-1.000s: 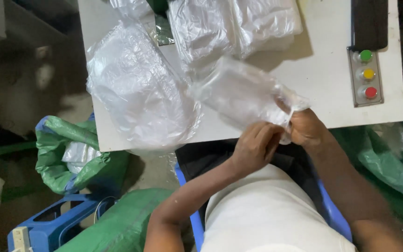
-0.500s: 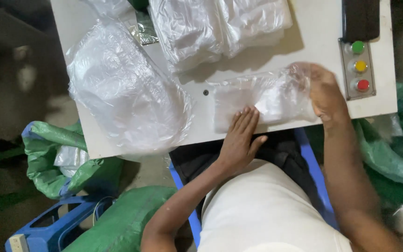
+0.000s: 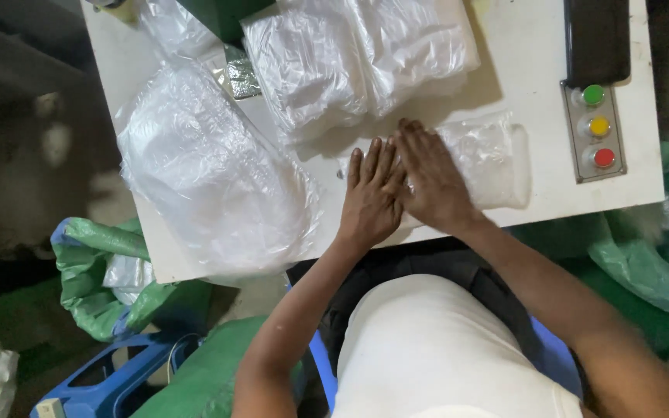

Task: Folding and stacking plastic bags at a workstation in a factory.

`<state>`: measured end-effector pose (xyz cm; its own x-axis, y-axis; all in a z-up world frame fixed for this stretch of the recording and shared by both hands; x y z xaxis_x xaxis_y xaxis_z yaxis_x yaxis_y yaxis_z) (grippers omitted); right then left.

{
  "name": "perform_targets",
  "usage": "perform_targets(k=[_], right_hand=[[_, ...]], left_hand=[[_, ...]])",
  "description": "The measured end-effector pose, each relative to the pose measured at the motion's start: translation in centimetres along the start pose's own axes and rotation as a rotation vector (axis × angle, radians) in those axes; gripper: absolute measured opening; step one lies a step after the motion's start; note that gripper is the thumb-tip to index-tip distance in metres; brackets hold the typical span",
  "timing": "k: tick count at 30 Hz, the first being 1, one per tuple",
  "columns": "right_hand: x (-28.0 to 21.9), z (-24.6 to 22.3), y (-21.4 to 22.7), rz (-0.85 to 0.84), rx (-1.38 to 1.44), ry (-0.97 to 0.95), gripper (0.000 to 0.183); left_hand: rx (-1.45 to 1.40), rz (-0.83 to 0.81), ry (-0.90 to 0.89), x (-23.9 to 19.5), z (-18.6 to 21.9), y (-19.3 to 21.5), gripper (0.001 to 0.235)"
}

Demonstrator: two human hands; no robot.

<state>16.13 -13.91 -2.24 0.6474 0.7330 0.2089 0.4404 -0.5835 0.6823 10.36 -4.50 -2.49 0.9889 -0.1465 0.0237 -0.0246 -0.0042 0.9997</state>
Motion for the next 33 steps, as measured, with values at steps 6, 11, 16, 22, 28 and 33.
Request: perform_targets(k=[6,11,16,22,28,33], right_hand=[[-2.7,1.9,2.7,0.135,-0.247,-0.068,0.089],[-8.0,-1.6,0.0,0.05,-0.108,0.138,0.045],[-6.8,2.7,4.2,0.102,0.03,-0.116,0.038],[-4.7,4.5,6.9,-0.125,0.149,-0.384,0.01],[-4.8,2.0,8.3,-0.299,0.246,-0.419,0.034],[-5.5,4.3,5.2,-0.23,-0.049,-0.109,0.025]], left_hand=[[0.11,0.056,0.033,-1.4,1.8,-0.8,0.067],[0.026,0.178,0.044,-5.7,2.6,-3.9,0.014],[-0.062,0.24,0.099,-0.5,0.9,0.7,0.048],[-0.155,0.196,-0.059,1.7,2.1,-1.4,0.006],[-0.438,-0.036,0.057,-0.1,-0.3,-0.3,0.029],[-0.25,0.081,-0.057,-1.2,0.1,-0.4,0.031]])
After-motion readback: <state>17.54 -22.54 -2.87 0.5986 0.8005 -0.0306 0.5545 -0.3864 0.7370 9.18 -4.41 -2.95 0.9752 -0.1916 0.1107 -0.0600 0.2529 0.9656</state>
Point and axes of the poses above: each hand's wrist, its own x-axis towards the middle knuckle, its own y-axis out of the back of the hand, z = x × y, the point moved 5 cm from there along x, towards the middle knuckle, and after that the axes turned 15 degrees about x, right-handed, at the moved point
